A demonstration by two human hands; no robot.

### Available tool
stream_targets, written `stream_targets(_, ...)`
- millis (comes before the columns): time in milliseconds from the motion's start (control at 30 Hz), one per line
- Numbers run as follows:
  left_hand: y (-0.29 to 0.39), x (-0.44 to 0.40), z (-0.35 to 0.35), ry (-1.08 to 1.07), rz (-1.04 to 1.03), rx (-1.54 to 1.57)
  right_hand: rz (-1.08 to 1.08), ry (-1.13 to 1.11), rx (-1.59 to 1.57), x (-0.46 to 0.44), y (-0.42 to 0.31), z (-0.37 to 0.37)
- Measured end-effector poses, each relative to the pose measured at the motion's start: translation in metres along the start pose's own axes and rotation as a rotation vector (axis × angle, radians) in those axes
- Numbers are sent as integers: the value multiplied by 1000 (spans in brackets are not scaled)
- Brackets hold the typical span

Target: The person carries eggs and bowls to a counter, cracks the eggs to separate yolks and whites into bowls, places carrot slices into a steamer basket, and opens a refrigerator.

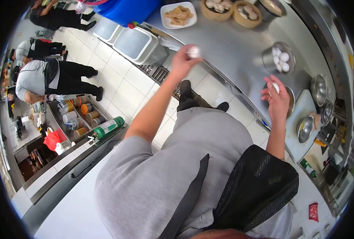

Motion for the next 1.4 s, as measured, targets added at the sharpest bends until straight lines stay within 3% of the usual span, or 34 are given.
stream_targets(67, -75, -32, 103, 277, 58, -119, -42, -48, 59, -3, 8, -39)
stream_targets(100, -113, -48, 150, 366, 113, -35, -81, -82, 101, -3, 14, -60)
stream_targets(200, -215, -95, 279, 541, 365, -218, -132, -122, 213, 0, 16, -110)
stream_targets(233, -217, -98, 302, 554, 506, -183, -155, -146, 274, 0, 18, -125)
stream_targets(300, -246, -128, 355, 669, 429, -296, -189, -141, 330, 1, 24, -142)
stream_targets(433, -310, -183, 394, 530, 531, 95, -256, -134, 418, 8, 33, -162)
stream_targets(567, -282, -179, 361, 594, 543, 60, -271, -97, 428, 11, 31, -174)
stream_targets(633, -271, -173, 355, 745, 441, -262, -254, -78, 422, 12, 31, -175)
stream_targets(700, -267, -158, 326, 790, 197, -520, -229, -83, 441, 12, 30, -177)
stream_targets(733, -252, -142, 298, 749, 77, -425, -213, -112, 473, 14, 28, -174)
stream_targets(767, -253, -131, 269, 697, 64, -583, -200, -104, 441, 15, 27, -171)
stream_targets(867, -196, -78, 160, 335, -168, -592, -209, -31, 407, 19, 22, -156)
stream_targets(900, -190, -62, 125, 142, -68, -531, -203, 24, 396, 22, 20, -144)
stream_targets(933, -160, -41, 88, 58, -316, -555, -239, 63, 360, 27, 24, -132)
stream_targets(1000, -125, -6, 17, -298, -387, -459, -264, 129, 282, 34, 26, -112)
stream_targets(1033, -124, 7, -15, -501, -13, -396, -256, 150, 268, 39, 26, -101)
stream_targets(1067, -92, 19, -47, -599, -60, -363, -253, 179, 229, 44, 29, -88)
stream_targets(1200, 49, 36, -164, -676, -570, -198, -197, 265, 124, 64, 38, -38)
stream_targets(1333, 118, -3, -291, -526, -743, -363, -115, 299, 1, 83, 43, 13)
stream_targets(1400, 122, -41, -355, -446, -750, -590, -126, 338, -53, 95, 46, 43)
Point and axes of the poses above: each hand's wrist, its own x-axis away from the middle knuckle, its own z-axis out of the back of the hand, y = z × x, the point moved 8 cm from there along -x, towards the middle knuckle, and after that the axes turned 10 degrees about z, right-handed, at the moved point
